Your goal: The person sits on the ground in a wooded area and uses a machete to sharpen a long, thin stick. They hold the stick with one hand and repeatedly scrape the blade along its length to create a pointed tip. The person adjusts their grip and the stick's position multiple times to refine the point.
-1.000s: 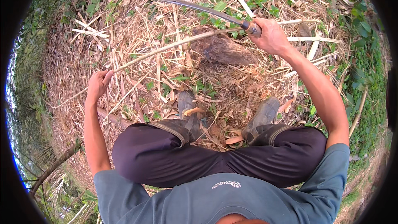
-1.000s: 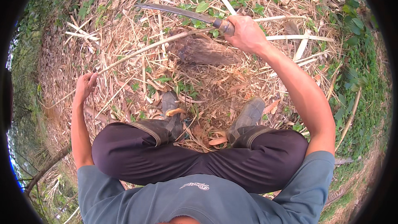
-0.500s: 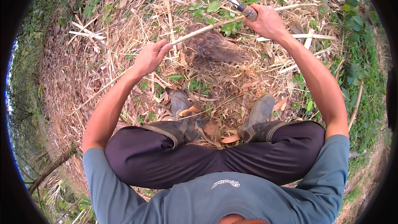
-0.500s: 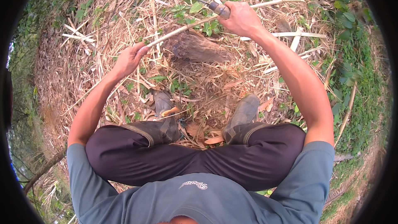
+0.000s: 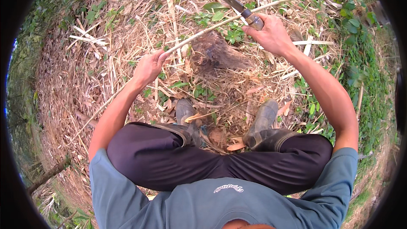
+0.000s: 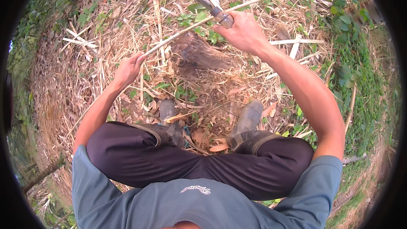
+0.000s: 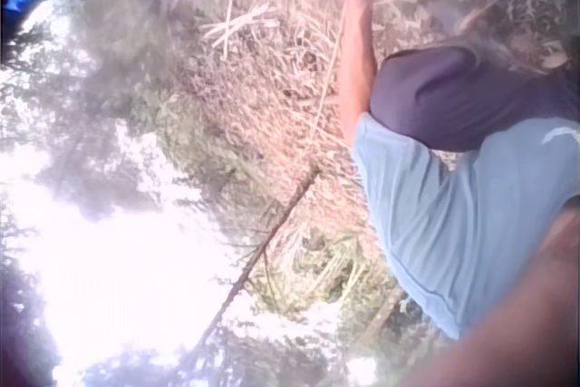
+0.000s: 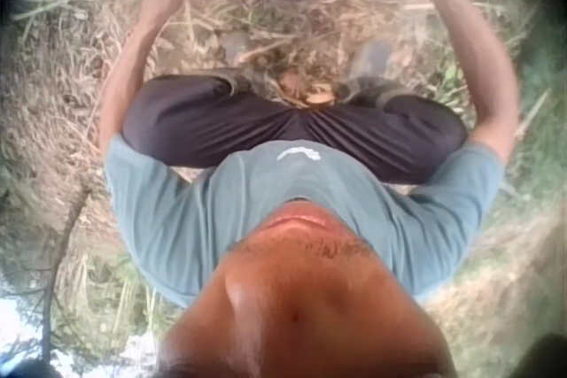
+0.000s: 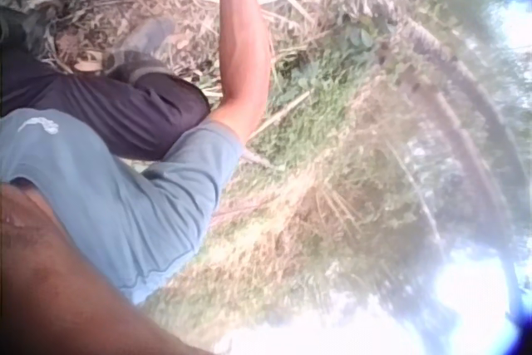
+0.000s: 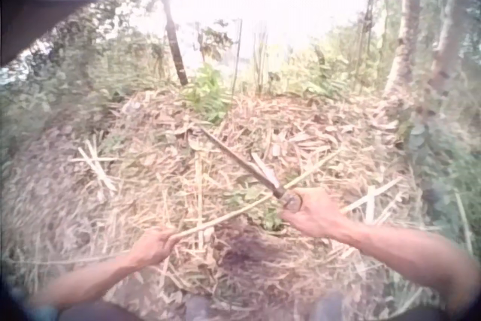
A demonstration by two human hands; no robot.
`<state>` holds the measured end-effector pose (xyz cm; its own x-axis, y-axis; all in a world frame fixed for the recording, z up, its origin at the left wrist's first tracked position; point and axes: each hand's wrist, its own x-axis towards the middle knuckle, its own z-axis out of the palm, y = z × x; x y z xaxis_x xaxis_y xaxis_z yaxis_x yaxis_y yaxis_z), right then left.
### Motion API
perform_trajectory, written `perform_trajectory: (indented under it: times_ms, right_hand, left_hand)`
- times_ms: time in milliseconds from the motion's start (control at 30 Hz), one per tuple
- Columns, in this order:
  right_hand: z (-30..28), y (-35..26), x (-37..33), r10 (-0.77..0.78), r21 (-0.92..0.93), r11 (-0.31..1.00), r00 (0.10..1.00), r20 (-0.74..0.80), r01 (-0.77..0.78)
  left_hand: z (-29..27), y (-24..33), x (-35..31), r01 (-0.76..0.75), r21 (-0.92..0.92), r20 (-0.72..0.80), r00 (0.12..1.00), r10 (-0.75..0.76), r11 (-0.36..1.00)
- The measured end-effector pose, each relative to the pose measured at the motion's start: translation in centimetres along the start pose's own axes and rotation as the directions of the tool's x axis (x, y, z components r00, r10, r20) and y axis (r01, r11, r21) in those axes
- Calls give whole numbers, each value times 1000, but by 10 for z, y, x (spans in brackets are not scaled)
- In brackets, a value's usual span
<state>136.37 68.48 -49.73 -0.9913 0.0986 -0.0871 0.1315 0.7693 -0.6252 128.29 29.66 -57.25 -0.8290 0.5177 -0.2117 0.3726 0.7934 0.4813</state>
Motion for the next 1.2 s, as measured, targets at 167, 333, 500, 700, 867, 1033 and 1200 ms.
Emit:
perform_trajectory:
  times_ms: [167,333,500,700,867,1033,1200]
  right_hand:
    - [16,-21,-5,130,115,984,990,60,-136]
    - [12,-49,-22,206,72,975,975,82,-212]
    - [10,-63,-50,234,-29,972,971,39,-233]
    - [22,-78,-64,160,-121,979,986,-42,-164]
    - [68,-85,-51,137,-111,982,984,-116,-150]
    - [108,-83,-54,219,8,976,970,-109,-219]
    - [115,-42,-50,82,-7,997,987,-142,-83]
  left_hand:
    - [-7,10,-6,2,57,23,1000,-3,998]
    - [17,-5,-12,-114,91,-55,991,119,989]
    - [21,-7,-11,-111,72,-42,993,114,991]
    - [16,5,-15,-149,42,-20,989,150,988]
    - [23,-20,1,-224,68,19,975,223,972]
    - [0,-14,-7,-189,67,177,969,175,980]
    - [-16,11,-4,-36,73,257,966,16,997]
